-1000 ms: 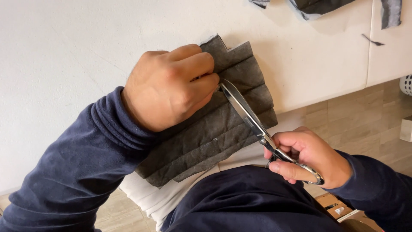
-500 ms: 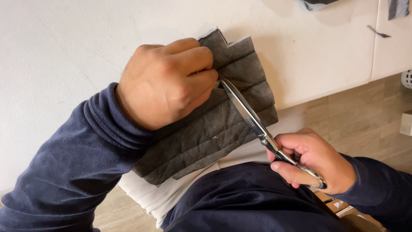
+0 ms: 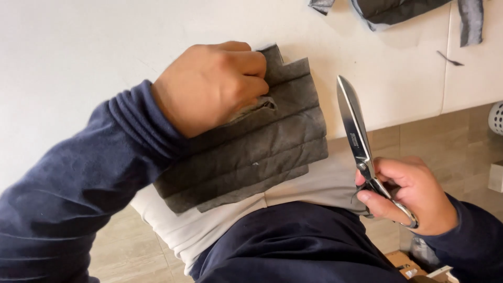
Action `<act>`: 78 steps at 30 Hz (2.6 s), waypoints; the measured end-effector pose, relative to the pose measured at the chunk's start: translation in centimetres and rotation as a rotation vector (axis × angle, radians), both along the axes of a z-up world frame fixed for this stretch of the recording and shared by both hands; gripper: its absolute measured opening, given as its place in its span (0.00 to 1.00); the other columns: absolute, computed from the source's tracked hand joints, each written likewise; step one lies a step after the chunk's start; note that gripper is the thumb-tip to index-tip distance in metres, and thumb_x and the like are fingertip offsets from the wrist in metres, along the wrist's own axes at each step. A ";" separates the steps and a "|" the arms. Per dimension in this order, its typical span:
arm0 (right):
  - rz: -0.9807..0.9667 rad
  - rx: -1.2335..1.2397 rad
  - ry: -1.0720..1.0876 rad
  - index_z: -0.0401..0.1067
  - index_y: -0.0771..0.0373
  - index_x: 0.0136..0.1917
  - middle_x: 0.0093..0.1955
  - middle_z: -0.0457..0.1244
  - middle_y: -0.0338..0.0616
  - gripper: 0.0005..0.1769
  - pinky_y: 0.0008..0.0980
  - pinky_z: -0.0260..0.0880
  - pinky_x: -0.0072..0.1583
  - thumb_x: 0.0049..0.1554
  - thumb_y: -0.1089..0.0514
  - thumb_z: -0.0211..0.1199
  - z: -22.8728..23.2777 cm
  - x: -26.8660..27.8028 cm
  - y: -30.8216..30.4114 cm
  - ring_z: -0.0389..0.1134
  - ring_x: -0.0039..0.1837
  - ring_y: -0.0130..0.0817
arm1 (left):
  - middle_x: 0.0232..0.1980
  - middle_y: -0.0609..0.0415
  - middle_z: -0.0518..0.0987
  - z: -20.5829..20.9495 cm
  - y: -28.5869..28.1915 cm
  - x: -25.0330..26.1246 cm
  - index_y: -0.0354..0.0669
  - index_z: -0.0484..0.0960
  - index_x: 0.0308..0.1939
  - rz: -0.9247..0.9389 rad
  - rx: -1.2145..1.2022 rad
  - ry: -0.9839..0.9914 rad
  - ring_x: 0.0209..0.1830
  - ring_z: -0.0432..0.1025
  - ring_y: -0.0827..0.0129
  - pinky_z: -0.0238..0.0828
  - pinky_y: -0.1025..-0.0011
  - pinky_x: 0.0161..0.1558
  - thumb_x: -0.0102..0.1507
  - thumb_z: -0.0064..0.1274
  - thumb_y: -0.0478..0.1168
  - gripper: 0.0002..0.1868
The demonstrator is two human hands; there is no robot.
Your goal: Cutting quilted fabric pieces and creating internal slots using scissors on a workshop table.
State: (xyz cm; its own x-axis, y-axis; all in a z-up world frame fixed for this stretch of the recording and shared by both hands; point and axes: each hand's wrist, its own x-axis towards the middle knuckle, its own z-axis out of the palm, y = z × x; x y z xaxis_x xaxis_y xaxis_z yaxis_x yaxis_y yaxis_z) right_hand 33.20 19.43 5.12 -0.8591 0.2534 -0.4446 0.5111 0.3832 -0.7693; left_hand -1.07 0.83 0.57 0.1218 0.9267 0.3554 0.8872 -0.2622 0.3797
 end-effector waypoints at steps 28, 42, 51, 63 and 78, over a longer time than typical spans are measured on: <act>1.125 1.546 0.410 0.70 0.66 0.44 0.31 0.47 0.37 0.16 0.38 0.54 0.39 0.73 0.56 0.61 4.0 -8.2 9.9 0.54 0.37 0.38 | 0.49 0.47 0.77 0.0 -2.6 4.6 0.38 0.75 0.36 0.227 0.291 0.038 0.48 0.73 0.55 0.65 0.62 0.47 0.73 0.49 0.28 0.10; 1.279 1.596 0.633 0.71 0.75 0.36 0.29 0.45 0.43 0.24 0.35 0.43 0.37 0.76 0.67 0.59 4.7 -10.3 8.3 0.47 0.33 0.40 | 0.49 0.48 0.77 -0.9 -2.7 4.4 0.40 0.75 0.36 0.207 0.297 0.058 0.49 0.73 0.56 0.64 0.63 0.49 0.75 0.46 0.31 0.11; 1.440 1.634 0.617 0.77 0.83 0.35 0.28 0.45 0.48 0.15 0.37 0.40 0.38 0.58 0.81 0.51 5.0 -10.5 7.5 0.43 0.31 0.39 | 0.49 0.48 0.77 -0.8 -2.7 4.4 0.38 0.75 0.38 0.196 0.295 0.053 0.48 0.72 0.56 0.63 0.62 0.48 0.75 0.43 0.30 0.11; 1.411 1.620 0.617 0.74 0.82 0.34 0.27 0.45 0.47 0.17 0.37 0.38 0.37 0.62 0.78 0.52 5.1 -9.3 8.2 0.45 0.30 0.40 | 0.48 0.48 0.76 -0.5 -2.6 4.2 0.38 0.75 0.39 0.196 0.283 0.029 0.46 0.72 0.56 0.63 0.63 0.47 0.76 0.42 0.31 0.11; 1.180 1.577 0.538 0.75 0.78 0.42 0.30 0.47 0.45 0.20 0.38 0.48 0.39 0.76 0.68 0.54 4.1 -7.8 9.6 0.50 0.34 0.41 | 0.48 0.48 0.77 -0.3 -2.7 4.3 0.37 0.76 0.39 0.179 0.288 0.007 0.48 0.73 0.55 0.63 0.63 0.48 0.76 0.43 0.30 0.11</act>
